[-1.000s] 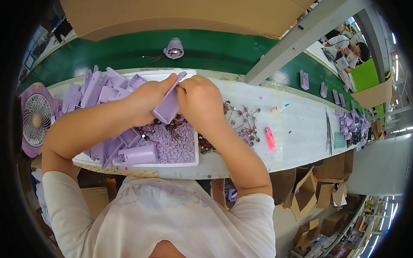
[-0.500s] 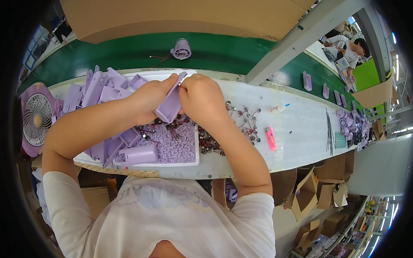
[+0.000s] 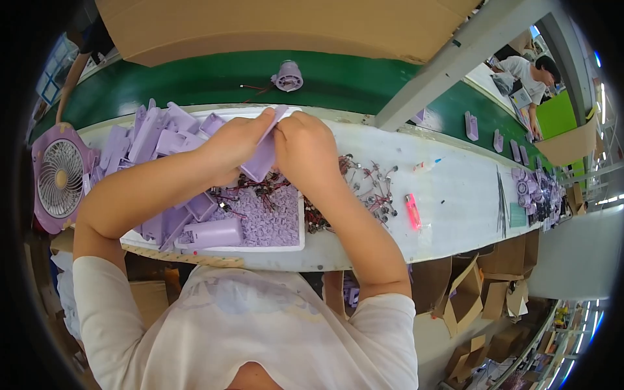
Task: The person fits small electronic wiring components into plastic fan casings by hand, unloads plastic casing parts from a box onto the work table, and fits components into additional casings.
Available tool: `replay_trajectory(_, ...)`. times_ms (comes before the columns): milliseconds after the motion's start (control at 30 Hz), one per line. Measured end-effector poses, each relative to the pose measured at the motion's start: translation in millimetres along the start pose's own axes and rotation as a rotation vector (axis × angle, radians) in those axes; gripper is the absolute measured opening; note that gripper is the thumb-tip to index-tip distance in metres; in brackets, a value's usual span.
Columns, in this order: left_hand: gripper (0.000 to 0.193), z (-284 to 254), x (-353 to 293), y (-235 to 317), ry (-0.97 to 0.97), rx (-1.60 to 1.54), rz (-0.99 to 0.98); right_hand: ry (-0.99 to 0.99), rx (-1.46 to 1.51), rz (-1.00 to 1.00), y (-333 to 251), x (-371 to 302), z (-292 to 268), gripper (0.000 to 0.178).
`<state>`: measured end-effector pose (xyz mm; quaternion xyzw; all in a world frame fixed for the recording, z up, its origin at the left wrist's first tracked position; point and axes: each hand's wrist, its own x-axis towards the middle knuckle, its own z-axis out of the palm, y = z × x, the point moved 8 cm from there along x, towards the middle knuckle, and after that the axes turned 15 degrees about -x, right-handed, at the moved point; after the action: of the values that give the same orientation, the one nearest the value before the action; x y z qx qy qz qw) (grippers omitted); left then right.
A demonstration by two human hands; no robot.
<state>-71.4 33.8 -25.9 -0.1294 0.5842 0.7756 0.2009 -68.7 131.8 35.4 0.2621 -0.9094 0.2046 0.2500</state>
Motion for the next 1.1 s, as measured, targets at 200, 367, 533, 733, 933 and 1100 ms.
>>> replay_trajectory(200, 0.044, -5, 5, -17, -0.068, -0.28, -0.224, -0.283, 0.298, 0.214, 26, 0, 19, 0.016)
replay_trajectory(367, 0.044, -1, 4, -18, -0.083, -0.284, -0.24, -0.316, 0.371, 0.292, 27, -2, 17, 0.014)
replay_trajectory(533, 0.044, 4, 0, -16, -0.069, -0.265, -0.237, -0.229, 0.175, 0.129, 16, 3, 8, 0.01)
replay_trajectory(733, 0.048, -2, 9, -5, -0.076, -0.133, -0.154, -0.151, 0.105, 0.096, 11, 5, 8, 0.012)
replay_trajectory(933, 0.05, 13, 16, 1, -0.211, -0.161, -0.272, -0.271, 0.199, 0.164, 38, 6, 17, 0.019)
replay_trajectory(1100, 0.037, -20, 58, 12, -0.052, -0.172, -0.275, -0.137, 0.224, 0.148, 32, -1, -49, 0.026)
